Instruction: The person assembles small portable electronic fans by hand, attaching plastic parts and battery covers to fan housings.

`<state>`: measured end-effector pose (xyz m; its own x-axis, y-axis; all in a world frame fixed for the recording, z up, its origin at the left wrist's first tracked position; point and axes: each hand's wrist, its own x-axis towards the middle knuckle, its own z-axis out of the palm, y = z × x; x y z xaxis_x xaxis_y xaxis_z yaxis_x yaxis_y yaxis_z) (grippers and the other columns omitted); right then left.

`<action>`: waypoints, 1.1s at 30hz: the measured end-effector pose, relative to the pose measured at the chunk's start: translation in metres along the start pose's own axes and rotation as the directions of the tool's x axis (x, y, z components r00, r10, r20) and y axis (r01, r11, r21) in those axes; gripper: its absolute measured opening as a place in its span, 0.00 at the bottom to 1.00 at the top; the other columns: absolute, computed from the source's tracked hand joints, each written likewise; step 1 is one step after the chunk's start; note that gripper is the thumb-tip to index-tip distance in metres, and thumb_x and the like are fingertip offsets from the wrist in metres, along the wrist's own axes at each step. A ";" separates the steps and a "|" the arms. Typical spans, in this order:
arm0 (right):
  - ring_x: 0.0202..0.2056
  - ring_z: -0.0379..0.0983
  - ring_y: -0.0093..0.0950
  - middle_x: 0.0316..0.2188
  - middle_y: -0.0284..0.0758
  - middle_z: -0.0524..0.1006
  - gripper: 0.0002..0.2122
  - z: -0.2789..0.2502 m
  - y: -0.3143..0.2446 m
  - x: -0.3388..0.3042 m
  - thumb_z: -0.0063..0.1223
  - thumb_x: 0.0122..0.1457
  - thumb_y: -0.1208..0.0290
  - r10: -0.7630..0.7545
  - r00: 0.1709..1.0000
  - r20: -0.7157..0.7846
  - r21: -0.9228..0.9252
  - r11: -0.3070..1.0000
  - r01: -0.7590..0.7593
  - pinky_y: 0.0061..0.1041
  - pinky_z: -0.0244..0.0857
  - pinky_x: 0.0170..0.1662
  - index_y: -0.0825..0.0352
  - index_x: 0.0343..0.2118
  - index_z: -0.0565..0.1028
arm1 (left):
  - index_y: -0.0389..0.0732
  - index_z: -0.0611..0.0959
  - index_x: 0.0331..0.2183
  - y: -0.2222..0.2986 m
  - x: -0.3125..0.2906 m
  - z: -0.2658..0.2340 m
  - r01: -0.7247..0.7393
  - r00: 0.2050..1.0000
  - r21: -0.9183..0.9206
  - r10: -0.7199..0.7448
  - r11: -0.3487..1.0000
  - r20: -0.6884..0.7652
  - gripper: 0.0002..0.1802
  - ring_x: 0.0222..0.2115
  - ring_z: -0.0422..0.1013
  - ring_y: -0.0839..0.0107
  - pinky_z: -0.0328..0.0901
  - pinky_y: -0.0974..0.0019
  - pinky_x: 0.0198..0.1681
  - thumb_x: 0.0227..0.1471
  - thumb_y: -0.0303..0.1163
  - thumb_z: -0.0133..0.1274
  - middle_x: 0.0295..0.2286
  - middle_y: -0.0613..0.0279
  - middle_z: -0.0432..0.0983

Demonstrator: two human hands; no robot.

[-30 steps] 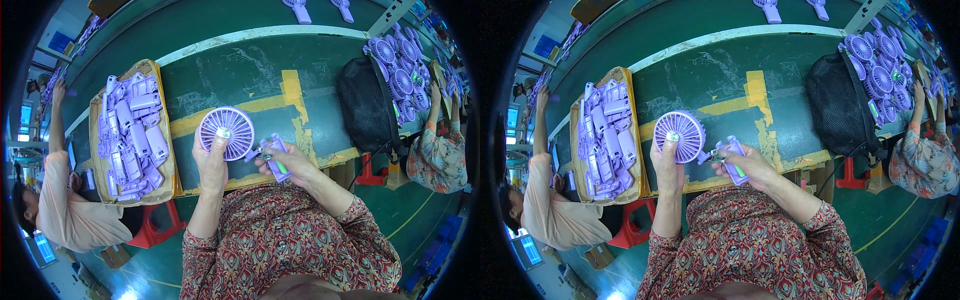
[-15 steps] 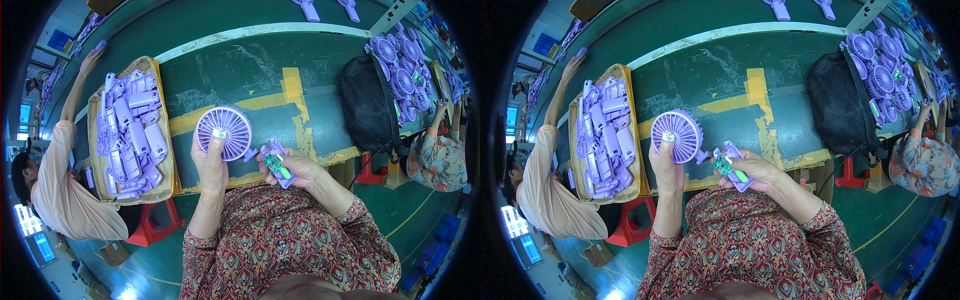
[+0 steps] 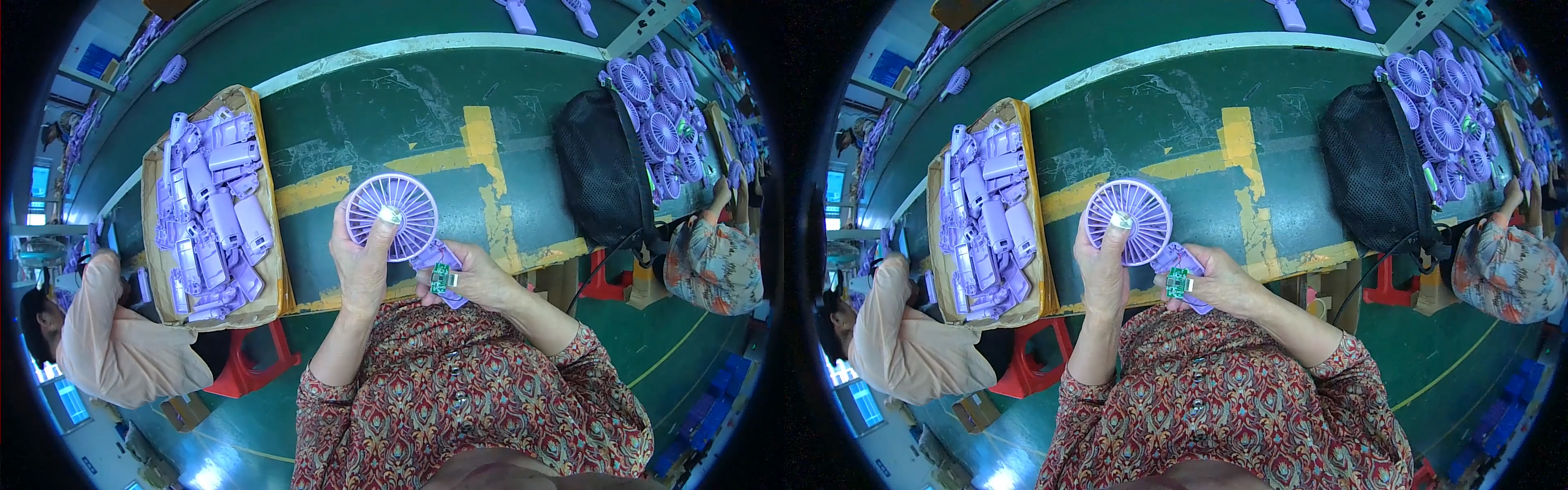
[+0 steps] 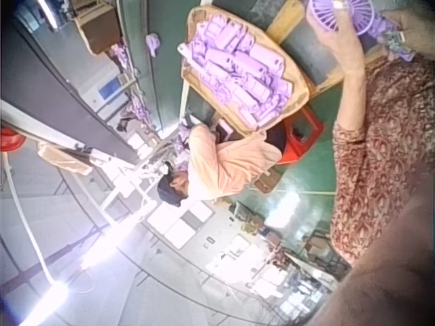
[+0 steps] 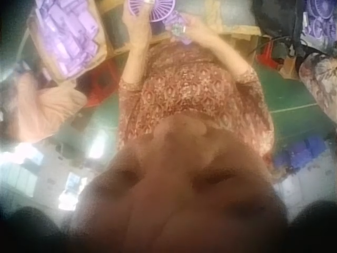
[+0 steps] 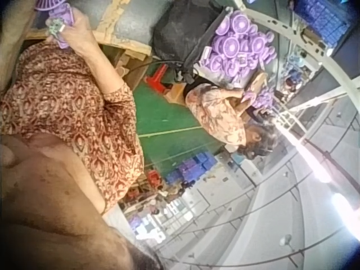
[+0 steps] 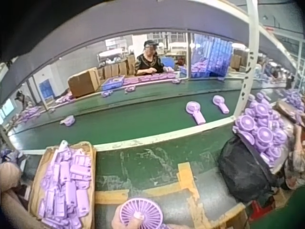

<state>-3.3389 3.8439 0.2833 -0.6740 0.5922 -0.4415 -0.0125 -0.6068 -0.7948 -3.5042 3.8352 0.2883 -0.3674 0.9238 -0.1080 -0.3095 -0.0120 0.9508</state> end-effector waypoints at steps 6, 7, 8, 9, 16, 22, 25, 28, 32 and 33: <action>0.25 0.75 0.22 0.25 0.34 0.76 0.10 -0.004 0.000 -0.001 0.47 0.59 0.67 -0.102 0.994 -0.050 -0.130 0.987 0.095 0.18 0.68 0.28 0.69 0.38 0.71 | 0.32 0.70 0.45 -0.003 0.002 0.004 0.035 0.999 -0.051 -0.034 0.998 0.013 0.27 0.36 0.69 0.76 0.64 0.71 0.42 0.46 0.37 0.59 0.37 0.60 0.72; 0.25 0.74 0.22 0.24 0.35 0.76 0.11 -0.005 -0.002 -0.002 0.45 0.59 0.66 -0.109 0.992 -0.061 -0.224 0.970 0.093 0.19 0.68 0.27 0.69 0.37 0.71 | 0.32 0.70 0.45 -0.003 0.003 0.005 0.037 0.999 -0.067 -0.035 0.997 0.018 0.28 0.36 0.69 0.76 0.64 0.71 0.42 0.46 0.37 0.59 0.37 0.60 0.72; 0.25 0.74 0.22 0.24 0.35 0.76 0.11 -0.006 -0.002 -0.001 0.45 0.59 0.66 -0.112 0.992 -0.063 -0.223 0.970 0.096 0.19 0.68 0.27 0.69 0.37 0.71 | 0.32 0.70 0.45 -0.002 0.004 0.005 0.036 0.999 -0.066 -0.034 0.997 0.021 0.28 0.36 0.69 0.76 0.64 0.71 0.42 0.46 0.37 0.59 0.37 0.60 0.72; 0.24 0.74 0.22 0.24 0.34 0.75 0.11 -0.007 -0.001 -0.001 0.45 0.59 0.66 -0.160 0.985 -0.061 -0.245 0.959 0.141 0.19 0.68 0.27 0.70 0.37 0.71 | 0.31 0.69 0.45 -0.002 0.005 0.004 0.044 0.998 -0.039 -0.042 0.998 0.056 0.28 0.37 0.68 0.75 0.64 0.70 0.42 0.46 0.37 0.59 0.37 0.59 0.71; 0.24 0.73 0.20 0.24 0.33 0.75 0.10 -0.022 0.005 0.014 0.42 0.60 0.70 0.013 0.967 -0.253 -0.047 0.999 -0.025 0.20 0.69 0.27 0.68 0.40 0.72 | 0.36 0.75 0.40 0.012 -0.011 0.005 -0.494 0.869 0.651 0.330 0.576 0.367 0.23 0.35 0.70 0.61 0.67 0.63 0.37 0.37 0.24 0.61 0.35 0.53 0.71; 0.23 0.74 0.21 0.26 0.35 0.76 0.11 -0.028 0.023 0.029 0.40 0.62 0.68 -0.163 0.946 -0.279 -0.216 0.971 0.104 0.18 0.68 0.24 0.70 0.37 0.71 | 0.36 0.79 0.30 -0.002 -0.018 0.013 -0.648 0.761 0.639 0.323 0.414 0.562 0.13 0.29 0.73 0.59 0.68 0.63 0.31 0.36 0.23 0.61 0.28 0.54 0.75; 0.22 0.74 0.21 0.26 0.35 0.76 0.14 -0.022 0.014 0.025 0.39 0.63 0.62 -0.011 0.963 -0.268 -0.059 0.998 -0.005 0.17 0.68 0.22 0.71 0.35 0.70 | 0.37 0.79 0.28 0.000 -0.015 0.008 -0.635 0.773 0.684 0.316 0.359 0.551 0.10 0.25 0.73 0.60 0.68 0.63 0.28 0.37 0.23 0.60 0.24 0.56 0.75; 0.23 0.74 0.21 0.26 0.34 0.75 0.14 -0.022 0.011 0.020 0.38 0.63 0.61 0.031 0.969 -0.243 0.022 0.999 -0.027 0.17 0.69 0.24 0.70 0.38 0.69 | 0.37 0.78 0.27 -0.001 -0.016 0.007 -0.605 0.796 0.732 0.267 0.314 0.544 0.08 0.25 0.73 0.59 0.68 0.62 0.26 0.39 0.22 0.58 0.24 0.55 0.75; 0.29 0.74 0.23 0.32 0.36 0.74 0.14 -0.020 0.007 0.016 0.38 0.63 0.62 0.043 0.970 -0.239 0.159 0.987 -0.005 0.18 0.70 0.29 0.69 0.43 0.66 | 0.36 0.74 0.29 -0.011 -0.014 0.003 -0.606 0.793 0.751 0.273 0.263 0.545 0.09 0.24 0.72 0.57 0.66 0.60 0.25 0.40 0.19 0.54 0.23 0.54 0.73; 0.31 0.74 0.23 0.34 0.36 0.73 0.14 -0.019 0.005 0.015 0.37 0.64 0.63 0.064 0.970 -0.234 0.227 0.974 -0.010 0.18 0.70 0.30 0.69 0.43 0.66 | 0.36 0.73 0.30 -0.013 -0.013 0.002 -0.594 0.802 0.757 0.268 0.271 0.534 0.10 0.24 0.72 0.56 0.66 0.59 0.25 0.40 0.18 0.53 0.23 0.54 0.73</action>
<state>-3.3348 3.8597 0.2648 -0.4816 0.6597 -0.5769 -0.1734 -0.7170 -0.6752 -3.4934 3.8243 0.2778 0.0904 0.9420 0.3231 0.7989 -0.2623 0.5413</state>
